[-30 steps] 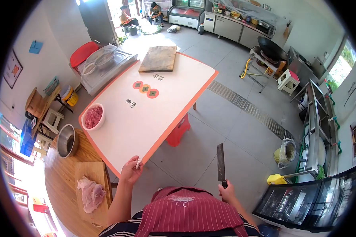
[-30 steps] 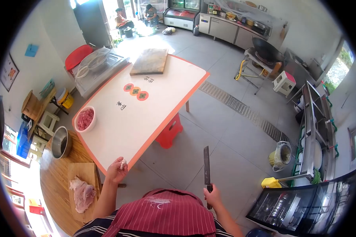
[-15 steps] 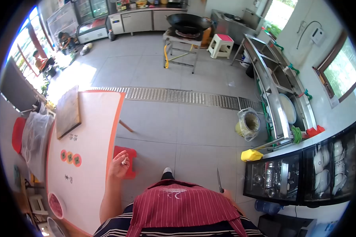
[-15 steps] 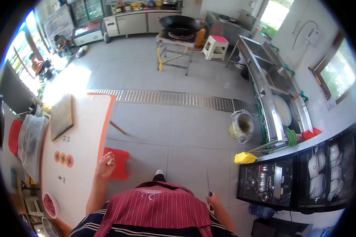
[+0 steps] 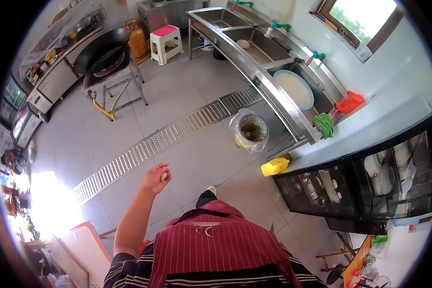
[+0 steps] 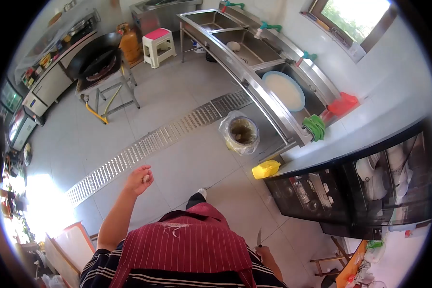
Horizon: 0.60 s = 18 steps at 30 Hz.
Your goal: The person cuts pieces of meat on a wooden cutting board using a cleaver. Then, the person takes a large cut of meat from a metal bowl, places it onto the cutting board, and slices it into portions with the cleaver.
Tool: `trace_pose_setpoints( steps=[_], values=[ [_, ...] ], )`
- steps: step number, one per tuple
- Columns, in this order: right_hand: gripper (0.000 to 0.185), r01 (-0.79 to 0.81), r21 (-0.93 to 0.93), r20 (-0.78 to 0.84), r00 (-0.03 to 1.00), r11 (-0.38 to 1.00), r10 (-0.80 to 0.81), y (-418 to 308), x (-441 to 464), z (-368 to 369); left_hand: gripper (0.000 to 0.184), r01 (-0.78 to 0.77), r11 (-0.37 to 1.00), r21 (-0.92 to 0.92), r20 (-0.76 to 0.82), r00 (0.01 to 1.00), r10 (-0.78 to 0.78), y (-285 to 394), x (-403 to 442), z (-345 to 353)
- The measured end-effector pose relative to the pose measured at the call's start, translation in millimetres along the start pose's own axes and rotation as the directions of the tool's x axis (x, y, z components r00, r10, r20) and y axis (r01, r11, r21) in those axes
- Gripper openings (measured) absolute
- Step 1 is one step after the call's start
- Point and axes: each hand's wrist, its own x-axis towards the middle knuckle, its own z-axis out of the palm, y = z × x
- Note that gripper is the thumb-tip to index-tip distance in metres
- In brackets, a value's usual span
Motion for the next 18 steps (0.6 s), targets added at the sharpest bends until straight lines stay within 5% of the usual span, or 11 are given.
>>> trace_pose_setpoints(
  steps=[1,3,5,11,15,18],
  values=[
    [0.026,0.012,-0.066,0.111,0.994,0.998,-0.005,-35.1,-20.8,-1.8,0.019,0.006,0.998,0.067,0.013,1.000,-0.007,0.8,34.1,21.4],
    [0.025,0.010,0.140,0.140,0.990,0.990,-0.030,-86.8,-29.6,5.2,0.018,0.021,0.976,0.216,0.032,0.999,-0.029,-2.5,105.4,67.0],
    [0.024,0.139,0.140,0.053,0.988,0.980,-0.148,-204.8,-136.7,-26.6,0.017,0.044,0.938,0.344,0.055,0.996,-0.067,-12.2,172.0,114.8],
    [0.029,0.323,0.378,-0.198,0.944,0.868,-0.266,-290.1,-164.3,-2.4,0.030,0.132,0.742,0.657,0.087,0.965,-0.248,-38.5,313.0,262.0],
    [0.032,0.220,0.391,-0.305,0.947,0.894,-0.100,-324.6,-210.0,22.4,0.056,0.132,0.554,0.822,0.117,0.913,-0.391,-43.4,367.8,339.3],
    [0.025,0.030,0.630,-0.271,0.945,0.776,0.184,-340.2,-241.2,57.6,0.057,0.132,0.476,0.869,0.117,0.882,-0.457,-47.3,389.5,379.9]
  ],
)
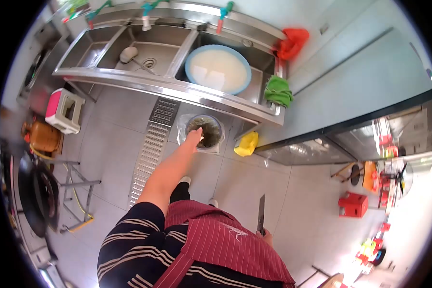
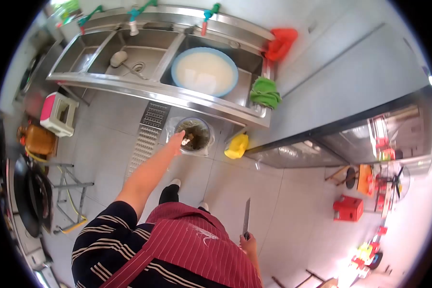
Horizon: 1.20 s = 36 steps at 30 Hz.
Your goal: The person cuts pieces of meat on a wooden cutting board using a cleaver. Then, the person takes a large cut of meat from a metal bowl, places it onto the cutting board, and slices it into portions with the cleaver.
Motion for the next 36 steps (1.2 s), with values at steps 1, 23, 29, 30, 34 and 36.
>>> trace_pose_setpoints(
  steps=[1,23,29,30,34,36],
  values=[
    [0.022,-0.077,0.078,-0.025,0.997,0.994,0.079,9.8,-12.1,5.8,0.054,0.064,0.994,0.086,-0.020,0.998,-0.062,13.8,5.0,3.7],
    [0.030,-0.610,0.742,0.154,0.559,0.278,0.815,167.4,-212.0,218.3,0.047,-0.454,-0.640,0.619,0.759,0.554,0.341,14.5,151.6,8.8],
    [0.034,-0.549,0.825,0.268,0.589,0.134,0.763,225.5,-201.5,252.0,0.027,-0.704,-0.547,0.453,0.694,0.664,-0.279,-95.9,105.0,133.5],
    [0.034,-0.532,0.840,0.277,0.590,0.107,0.759,237.2,-194.9,260.9,0.027,-0.683,-0.287,0.671,0.614,0.730,-0.300,-111.9,38.1,161.2],
    [0.032,-0.399,0.917,0.241,0.576,0.011,0.781,272.5,-174.6,244.0,0.026,-0.669,-0.080,0.739,0.588,0.699,-0.408,-158.0,-16.9,267.4],
    [0.032,-0.281,0.960,0.171,0.568,-0.005,0.805,285.7,-160.2,220.7,0.024,-0.665,-0.061,0.744,0.572,0.682,-0.456,-179.9,7.7,324.6]
  ],
)
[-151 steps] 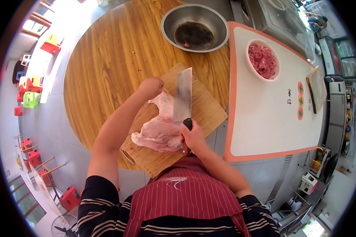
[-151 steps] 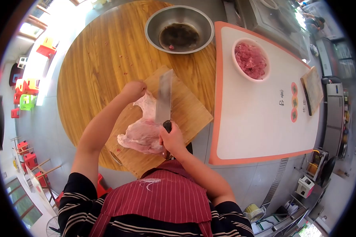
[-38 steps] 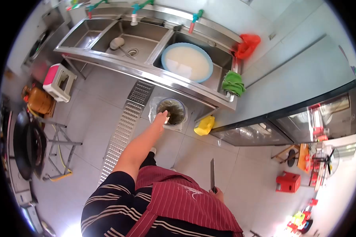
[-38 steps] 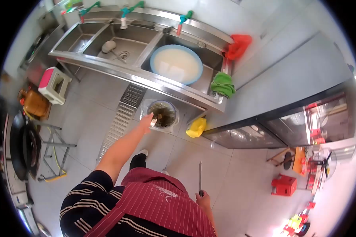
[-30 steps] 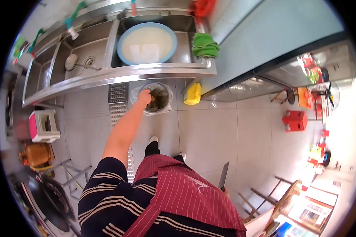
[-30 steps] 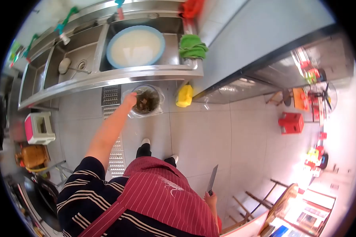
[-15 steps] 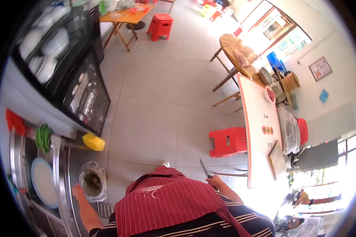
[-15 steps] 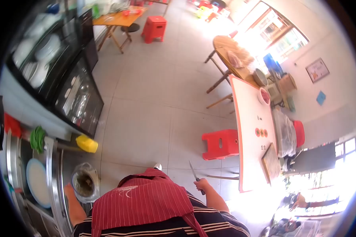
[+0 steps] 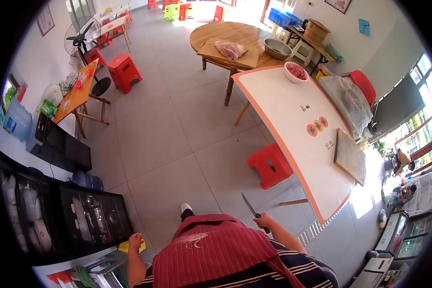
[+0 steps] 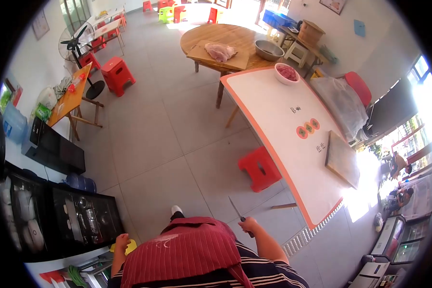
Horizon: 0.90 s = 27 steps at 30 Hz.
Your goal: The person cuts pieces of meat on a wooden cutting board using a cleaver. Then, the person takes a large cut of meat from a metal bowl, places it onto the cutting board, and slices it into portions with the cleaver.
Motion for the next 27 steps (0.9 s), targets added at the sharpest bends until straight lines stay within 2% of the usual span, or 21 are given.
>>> trace_pose_setpoints(
  steps=[2,3,4,5,6,7,9,10,12,15,17,18,20,21,23,27],
  values=[
    [0.032,0.004,0.013,-0.008,1.000,1.000,-0.004,-33.9,5.5,-6.1,0.023,-0.012,0.991,0.136,-0.015,1.000,0.015,45.0,44.5,-5.7],
    [0.032,0.012,0.018,-0.025,1.000,1.000,-0.011,-51.2,12.9,-9.9,0.023,-0.020,0.989,0.145,-0.016,1.000,0.022,77.6,57.3,-1.5],
    [0.032,0.011,0.033,-0.026,1.000,0.999,-0.010,-63.3,22.3,-12.8,0.021,0.023,0.998,0.062,-0.052,0.998,-0.020,110.8,70.7,1.9],
    [0.032,0.041,-0.070,-0.024,0.999,0.997,-0.042,-73.7,31.7,-18.7,0.019,0.061,0.998,-0.021,-0.081,0.995,-0.063,141.7,86.0,5.2],
    [0.032,0.069,-0.167,-0.023,0.997,0.983,-0.074,-85.3,40.2,-23.0,0.019,0.048,0.999,-0.004,-0.072,0.996,-0.048,163.4,114.8,5.6],
    [0.032,0.061,-0.140,-0.042,0.997,0.988,-0.067,-95.4,51.2,-24.0,0.018,-0.018,1.000,0.003,-0.044,0.999,0.018,190.6,148.8,11.5],
    [0.033,0.033,-0.316,0.040,0.999,0.948,-0.021,-109.8,72.0,-36.5,0.014,-0.140,0.990,0.013,0.000,0.990,0.140,268.6,189.4,44.4],
    [0.033,-0.012,-0.268,-0.008,1.000,0.963,0.010,-117.0,80.9,-44.6,0.014,-0.168,0.985,0.044,0.066,0.984,0.165,309.6,211.6,63.0],
    [0.031,-0.065,-0.221,0.010,0.998,0.973,0.069,-130.4,87.4,-47.9,0.016,-0.164,0.986,-0.035,0.011,0.986,0.164,387.9,267.3,111.2],
    [0.029,-0.195,0.057,-0.074,0.977,0.979,0.199,-184.9,65.6,-75.2,0.021,-0.225,0.965,0.134,0.220,0.956,0.193,534.1,293.9,195.8],
    [0.030,-0.096,0.031,-0.195,0.976,0.995,0.101,-218.7,57.3,-92.5,0.033,-0.296,0.952,-0.081,0.312,0.900,0.306,609.6,310.5,253.9],
    [0.030,-0.118,0.071,-0.217,0.967,0.991,0.130,-237.2,47.9,-101.6,0.033,-0.308,0.949,-0.062,0.355,0.882,0.309,644.5,311.9,279.6],
    [0.031,-0.030,0.147,-0.255,0.965,0.989,0.067,-272.1,37.8,-124.0,0.049,-0.370,0.929,-0.013,0.364,0.864,0.349,709.6,316.8,337.1],
    [0.031,-0.038,0.167,-0.266,0.960,0.985,0.082,-284.5,38.8,-133.0,0.049,-0.379,0.925,-0.004,0.385,0.854,0.351,734.7,323.8,363.4],
    [0.028,0.067,0.136,-0.269,0.963,0.988,-0.028,-311.0,52.8,-157.3,0.066,-0.312,0.949,-0.051,0.463,0.834,0.299,785.9,339.2,412.0],
    [0.027,0.150,0.272,-0.316,0.947,0.951,-0.059,-384.0,69.0,-221.1,0.080,-0.243,0.966,-0.088,0.562,0.789,0.249,854.7,347.1,485.2]
  ],
)
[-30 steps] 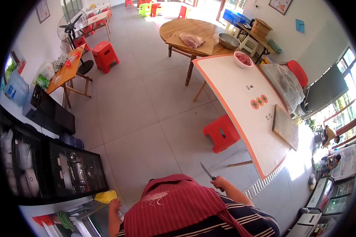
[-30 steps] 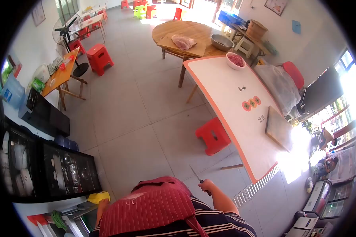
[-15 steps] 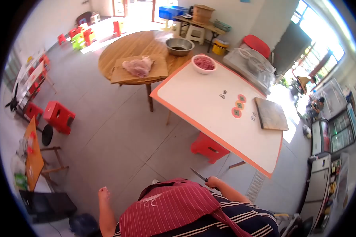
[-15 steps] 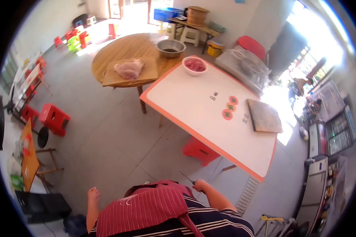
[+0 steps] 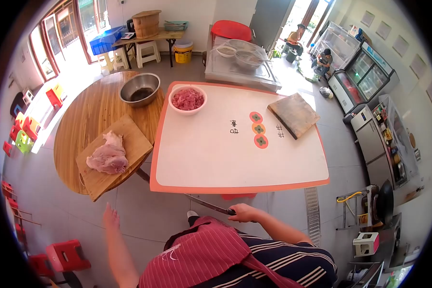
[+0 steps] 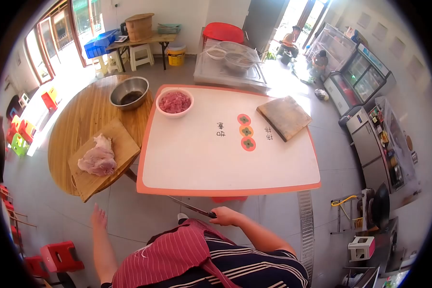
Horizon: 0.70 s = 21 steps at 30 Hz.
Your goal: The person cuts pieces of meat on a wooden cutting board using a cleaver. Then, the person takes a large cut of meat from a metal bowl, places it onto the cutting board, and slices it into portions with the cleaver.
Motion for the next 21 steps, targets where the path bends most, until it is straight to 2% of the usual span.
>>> trace_pose_setpoints(
  steps=[1,3,4,5,6,7,8,11,13,14,16,17,18,20,21],
  values=[
    [0.027,-0.006,-0.001,0.003,1.000,1.000,0.006,-19.5,12.2,-6.4,0.083,0.000,1.000,-0.009,0.003,1.000,0.000,11.6,16.5,13.7],
    [0.027,0.112,0.111,-0.120,0.988,0.987,-0.099,-54.0,39.4,-19.4,0.085,0.025,0.999,-0.032,-0.032,0.999,-0.026,28.0,53.9,35.2],
    [0.030,0.039,0.074,-0.058,0.998,0.996,-0.034,-94.2,37.1,-39.9,0.080,0.024,0.999,-0.028,-0.068,0.997,-0.026,23.9,85.8,45.3],
    [0.030,0.051,0.056,-0.030,0.998,0.997,-0.049,-107.2,50.5,-42.4,0.075,0.023,0.999,-0.024,-0.103,0.994,-0.025,19.6,117.5,54.1],
    [0.031,0.045,0.118,-0.097,0.995,0.992,-0.034,-120.6,69.2,-45.7,0.067,-0.007,1.000,-0.020,-0.165,0.986,0.004,19.4,151.5,48.2],
    [0.033,0.050,0.178,-0.152,0.988,0.983,-0.022,-134.0,85.0,-45.2,0.068,-0.058,0.990,-0.126,-0.048,0.997,0.052,33.1,131.8,66.4],
    [0.034,0.038,0.199,-0.174,0.985,0.979,-0.003,-147.8,94.9,-46.0,0.063,-0.060,0.976,-0.208,0.003,0.998,0.062,44.5,133.2,82.8],
    [0.037,-0.022,0.265,-0.243,0.966,0.964,0.088,-172.2,132.8,-39.4,0.045,0.023,0.902,-0.431,0.223,0.971,0.082,59.9,164.6,111.4],
    [0.036,0.005,0.341,-0.271,0.958,0.940,0.093,-181.2,156.3,-21.7,0.046,-0.111,0.947,-0.301,0.006,0.993,0.118,71.6,166.7,137.6],
    [0.034,0.022,0.414,-0.311,0.943,0.910,0.119,-187.7,160.8,-17.5,0.046,-0.107,0.949,-0.298,0.008,0.993,0.114,80.5,161.7,134.8],
    [0.031,-0.026,0.427,-0.314,0.933,0.904,0.175,-212.5,173.1,-6.9,0.047,0.119,0.940,-0.321,-0.002,0.992,-0.126,82.5,147.7,151.1],
    [0.029,-0.052,0.458,-0.331,0.916,0.887,0.224,-224.0,176.1,1.0,0.047,0.280,0.887,-0.368,0.226,0.952,-0.207,79.0,156.7,148.9],
    [0.026,-0.043,0.496,-0.346,0.906,0.867,0.243,-234.4,182.7,8.0,0.047,0.447,0.815,-0.369,0.432,0.859,-0.275,77.8,168.6,139.3],
    [0.024,-0.034,0.573,-0.389,0.868,0.819,0.308,-256.1,191.8,20.5,0.047,0.429,0.829,-0.359,0.424,0.866,-0.265,95.4,160.7,141.8],
    [0.025,-0.021,0.589,-0.369,0.883,0.808,0.291,-263.9,196.1,23.7,0.047,0.449,0.838,-0.309,0.454,0.844,-0.285,96.1,168.1,146.8]
  ],
)
